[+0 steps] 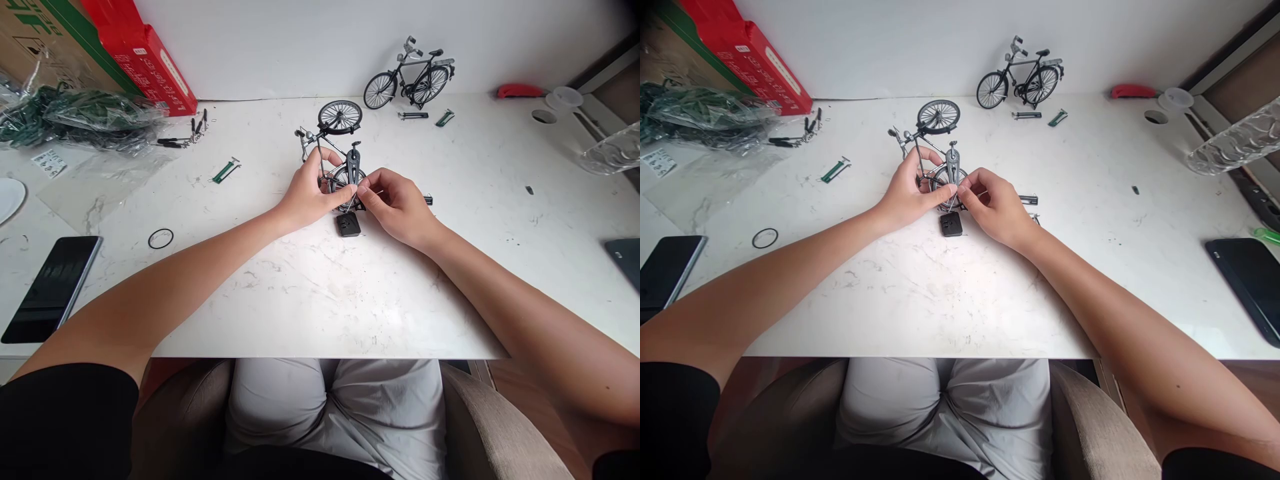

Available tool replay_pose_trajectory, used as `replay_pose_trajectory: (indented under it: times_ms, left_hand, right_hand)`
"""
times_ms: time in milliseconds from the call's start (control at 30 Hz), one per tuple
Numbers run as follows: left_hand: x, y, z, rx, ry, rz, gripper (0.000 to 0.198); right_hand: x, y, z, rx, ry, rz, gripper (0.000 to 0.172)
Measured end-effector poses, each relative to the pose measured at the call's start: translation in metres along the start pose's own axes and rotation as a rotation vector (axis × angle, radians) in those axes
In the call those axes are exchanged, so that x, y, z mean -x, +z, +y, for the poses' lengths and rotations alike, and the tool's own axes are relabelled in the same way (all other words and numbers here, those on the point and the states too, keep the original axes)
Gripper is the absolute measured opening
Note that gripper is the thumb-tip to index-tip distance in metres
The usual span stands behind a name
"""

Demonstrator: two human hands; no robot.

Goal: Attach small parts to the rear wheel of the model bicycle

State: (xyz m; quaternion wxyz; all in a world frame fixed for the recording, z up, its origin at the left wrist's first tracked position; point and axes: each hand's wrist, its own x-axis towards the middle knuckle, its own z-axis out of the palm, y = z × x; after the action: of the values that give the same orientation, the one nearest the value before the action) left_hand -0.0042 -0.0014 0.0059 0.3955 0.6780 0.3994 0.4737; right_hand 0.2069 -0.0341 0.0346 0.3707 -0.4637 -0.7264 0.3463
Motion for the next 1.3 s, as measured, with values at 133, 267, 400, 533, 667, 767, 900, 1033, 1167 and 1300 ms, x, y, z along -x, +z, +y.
replay_pose_trajectory:
  times_ms: [133,267,400,533,667,767,900,1033,1167,1300]
  left_hand:
    - [-0.0001,0.0006,-0.0018,0.015,-0.001,0.0,0.051]
    - [-0.0001,0.0019,-0.005,0.045,-0.015,-0.01,0.052]
    - [-0.0002,0.002,-0.0058,0.031,-0.008,-0.011,0.052]
    - [0.0001,0.0012,-0.0041,-0.004,-0.007,-0.011,0.05]
    - [0.0005,0.0012,-0.0044,-0.005,-0.007,-0.016,0.052]
    - [0.0004,0.0013,-0.0052,-0.005,-0.003,-0.018,0.053]
    - [0.0003,0.0009,-0.005,-0.025,0.003,-0.02,0.052]
    - [0.0001,0.0007,-0.0052,-0.027,0.008,-0.021,0.05]
    - [-0.0002,0.0009,-0.006,-0.031,0.014,-0.014,0.05]
    - [-0.0002,0.0008,-0.0058,-0.038,0.014,-0.017,0.05]
  right_hand:
    - [0.0003,0.0,0.0,-0.006,-0.007,0.005,0.056]
    - [0.0003,-0.0001,0.0006,-0.006,-0.001,0.007,0.055]
    - [0.0002,-0.0005,-0.0001,0.007,-0.002,-0.003,0.056]
    - [0.0003,-0.0009,-0.0011,0.01,-0.012,-0.006,0.057]
    - [0.0005,-0.0014,-0.0013,0.025,0.001,-0.011,0.057]
    - [0.0004,-0.0015,-0.001,0.025,-0.001,-0.013,0.055]
    - [0.0001,-0.0015,-0.0005,0.02,-0.001,-0.014,0.054]
    - [0.0001,-0.0014,-0.0004,0.026,-0.011,-0.013,0.053]
    - [0.0001,-0.0012,-0.0001,0.035,0.0,-0.013,0.055]
    - [0.0001,-0.0012,0.0,0.029,0.003,-0.018,0.056]
